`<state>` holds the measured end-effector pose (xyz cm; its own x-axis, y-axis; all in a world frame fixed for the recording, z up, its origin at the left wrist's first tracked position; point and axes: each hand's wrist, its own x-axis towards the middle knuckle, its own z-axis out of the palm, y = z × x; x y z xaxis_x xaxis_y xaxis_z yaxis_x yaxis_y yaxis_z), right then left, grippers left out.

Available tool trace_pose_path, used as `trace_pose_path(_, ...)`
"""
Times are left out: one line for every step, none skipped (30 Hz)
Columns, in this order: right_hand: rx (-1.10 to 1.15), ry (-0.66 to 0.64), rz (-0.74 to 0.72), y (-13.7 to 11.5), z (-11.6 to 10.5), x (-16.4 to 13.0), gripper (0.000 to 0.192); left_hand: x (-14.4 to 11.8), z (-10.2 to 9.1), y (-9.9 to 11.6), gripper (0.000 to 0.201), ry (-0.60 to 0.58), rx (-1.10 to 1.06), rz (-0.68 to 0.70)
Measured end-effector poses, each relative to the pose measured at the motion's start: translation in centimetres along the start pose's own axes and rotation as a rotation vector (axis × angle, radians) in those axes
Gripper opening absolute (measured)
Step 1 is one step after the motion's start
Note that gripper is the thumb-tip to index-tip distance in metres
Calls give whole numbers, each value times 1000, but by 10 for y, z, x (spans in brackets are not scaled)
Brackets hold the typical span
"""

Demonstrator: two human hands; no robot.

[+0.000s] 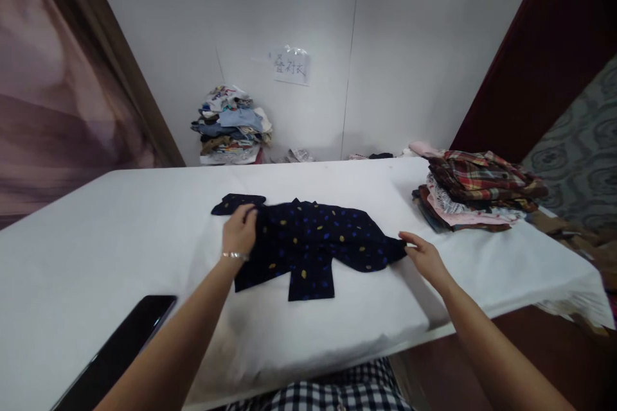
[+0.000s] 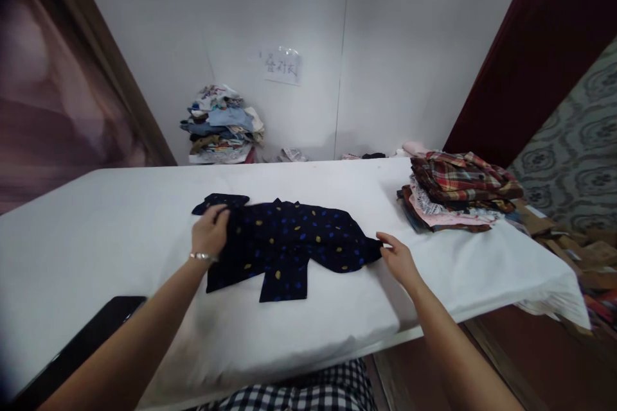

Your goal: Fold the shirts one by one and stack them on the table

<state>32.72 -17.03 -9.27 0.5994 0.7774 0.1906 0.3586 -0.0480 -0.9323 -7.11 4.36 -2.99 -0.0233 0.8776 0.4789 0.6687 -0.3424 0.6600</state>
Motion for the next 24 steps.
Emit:
trace_pose_path(-1, -26, -32, -10, 8, 3, 37, -22, 0, 4, 30, -93, 14, 95)
trace_pose_path(-6, -62, -67, -22, 18, 6, 36, -44, 2, 8, 30, -184, 25, 192)
trace_pose_path(-15, -106, -105, -33, 29, 10, 34, -64, 3, 11, 30, -290, 31, 282)
trace_pose_path(-30, -149, -148, -44, 42, 16, 32, -82, 5, 13, 30, -377, 36, 344)
trace_pose_path(-48, -183, -190, -53, 55, 22, 31, -97, 7, 14, 32, -453, 37, 387)
trace_pose_path(-69, -215, -226, -61, 69, 30, 30, -108, 8, 14, 34, -519, 37, 410)
trace_pose_path(-97, -246, -254, -67, 83, 38, 29, -116, 9, 14, 36, -568, 37, 415)
trace_pose_path(-138, -278, -270, -71, 98, 47, 29, -121, 8, 13, 38, -603, 42, 407)
trace_pose_path(-198, -310, -274, -74, 112, 56, 29, -122, 8, 12, 40, -627, 53, 392)
trace_pose_path(-270, -340, -273, -76, 125, 64, 30, -122, 6, 11, 40, -634, 71, 367)
trace_pose_path(-342, -365, -269, -77, 137, 72, 31, -121, 4, 10, 40, -625, 97, 334)
trace_pose_path(-407, -389, -264, -78, 148, 79, 33, -119, 2, 10, 39, -609, 130, 295)
trace_pose_path(-458, -411, -256, -78, 157, 85, 33, -117, -1, 10, 37, -592, 167, 253)
trace_pose_path(-492, -433, -249, -79, 163, 89, 32, -115, -3, 10, 35, -581, 201, 211)
trace_pose_path(-510, -455, -248, -81, 167, 92, 27, -114, -5, 9, 34, -575, 229, 169)
trace_pose_path(-520, -473, -253, -83, 168, 92, 21, -113, -7, 8, 32, -576, 247, 129)
trace_pose_path(-528, -484, -261, -85, 166, 90, 15, -112, -9, 7, 31, -580, 253, 89)
trace_pose_path(-525, -483, -285, -88, 161, 85, 12, -112, -10, 5, 29, -582, 248, 49)
trace_pose_path(-508, -474, -333, -91, 154, 77, 13, -112, -11, 1, 28, -581, 234, 7)
trace_pose_path(-479, -463, -401, -94, 145, 66, 16, -111, -11, -2, 28, -578, 213, -38)
trace_pose_path(-444, -459, -483, -97, 134, 52, 18, -111, -11, -6, 27, -575, 186, -82)
trace_pose_path(-405, -480, -573, -99, 122, 37, 20, -110, -10, -10, 28, -575, 146, -116)
trace_pose_path(-381, -535, -639, -101, 110, 21, 21, -109, -9, -14, 30, -578, 93, -138)
trace_pose_path(-373, -634, -673, -102, 99, 6, 20, -109, -7, -17, 34, -586, 31, -153)
